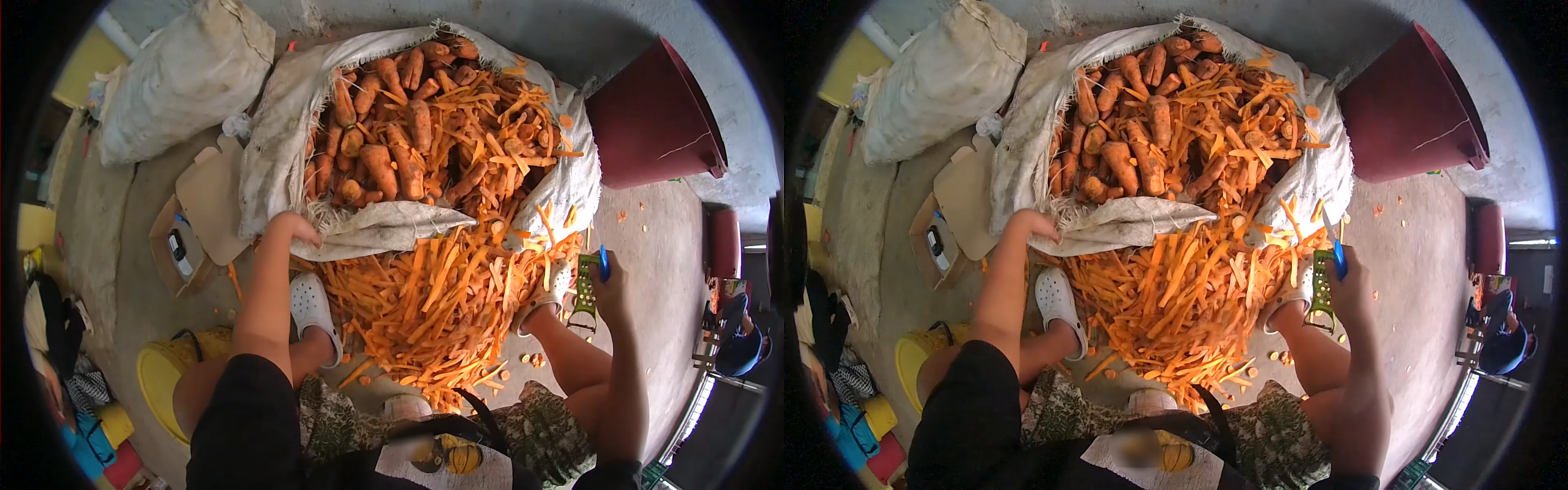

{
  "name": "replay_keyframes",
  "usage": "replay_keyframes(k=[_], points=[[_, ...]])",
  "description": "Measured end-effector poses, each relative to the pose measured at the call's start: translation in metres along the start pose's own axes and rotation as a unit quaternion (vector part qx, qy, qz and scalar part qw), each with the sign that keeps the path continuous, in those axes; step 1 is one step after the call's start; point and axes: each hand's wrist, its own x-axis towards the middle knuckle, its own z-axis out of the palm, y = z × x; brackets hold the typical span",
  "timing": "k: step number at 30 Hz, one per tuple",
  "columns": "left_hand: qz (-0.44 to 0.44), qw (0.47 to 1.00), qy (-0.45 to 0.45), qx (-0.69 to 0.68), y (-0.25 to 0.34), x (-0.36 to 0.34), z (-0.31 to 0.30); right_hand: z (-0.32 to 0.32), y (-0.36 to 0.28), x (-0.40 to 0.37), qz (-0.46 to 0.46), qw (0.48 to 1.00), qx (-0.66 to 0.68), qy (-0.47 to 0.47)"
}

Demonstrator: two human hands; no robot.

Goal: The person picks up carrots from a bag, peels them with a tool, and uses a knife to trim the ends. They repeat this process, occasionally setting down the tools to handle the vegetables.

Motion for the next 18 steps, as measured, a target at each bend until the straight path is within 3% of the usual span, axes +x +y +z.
replay_keyframes(k=[1, 3, 5, 6, 8, 9, 11, 13, 15, 16, 18], points=[[0.0, 1.0, -0.001, 0.0, -0.001, -0.001, -0.007, 0.0, -0.002, 0.001, 0.004, 1.0, -0.004, -0.003], [0.028, 0.987, 0.155, -0.029, -0.003, -0.009, -0.025, 0.002, 0.001, 0.002, -0.003, 1.0, 0.007, 0.011], [-0.014, 0.952, 0.266, -0.151, 0.014, -0.042, -0.041, 0.003, 0.008, 0.004, -0.009, 1.0, 0.014, 0.027], [-0.011, 0.952, 0.264, -0.151, 0.026, -0.047, -0.043, 0.003, 0.013, 0.006, 0.007, 0.999, 0.004, 0.035], [0.017, 0.794, 0.592, -0.137, 0.042, -0.047, -0.046, 0.002, 0.013, 0.009, 0.02, 0.999, -0.012, 0.042], [0.017, 0.795, 0.589, -0.141, 0.042, -0.029, -0.051, 0.003, 0.01, 0.01, 0.032, 0.999, -0.009, 0.037], [0.21, 0.754, 0.551, -0.289, 0.041, 0.038, -0.063, 0.005, 0.008, 0.01, 0.044, 0.999, -0.008, 0.031], [0.187, 0.772, 0.516, -0.32, 0.04, 0.071, -0.06, 0.009, 0.009, 0.011, 0.054, 0.998, -0.019, 0.009], [0.043, 0.79, 0.477, -0.381, 0.04, 0.096, -0.042, 0.012, 0.008, 0.012, 0.048, 0.998, -0.026, 0.013], [0.045, 0.791, 0.473, -0.385, 0.043, 0.1, -0.033, 0.015, 0.011, 0.013, 0.025, 0.999, -0.031, 0.032], [-0.012, 0.746, 0.564, -0.355, 0.047, 0.099, -0.017, 0.012, 0.007, 0.015, 0.028, 0.998, -0.05, 0.02]])
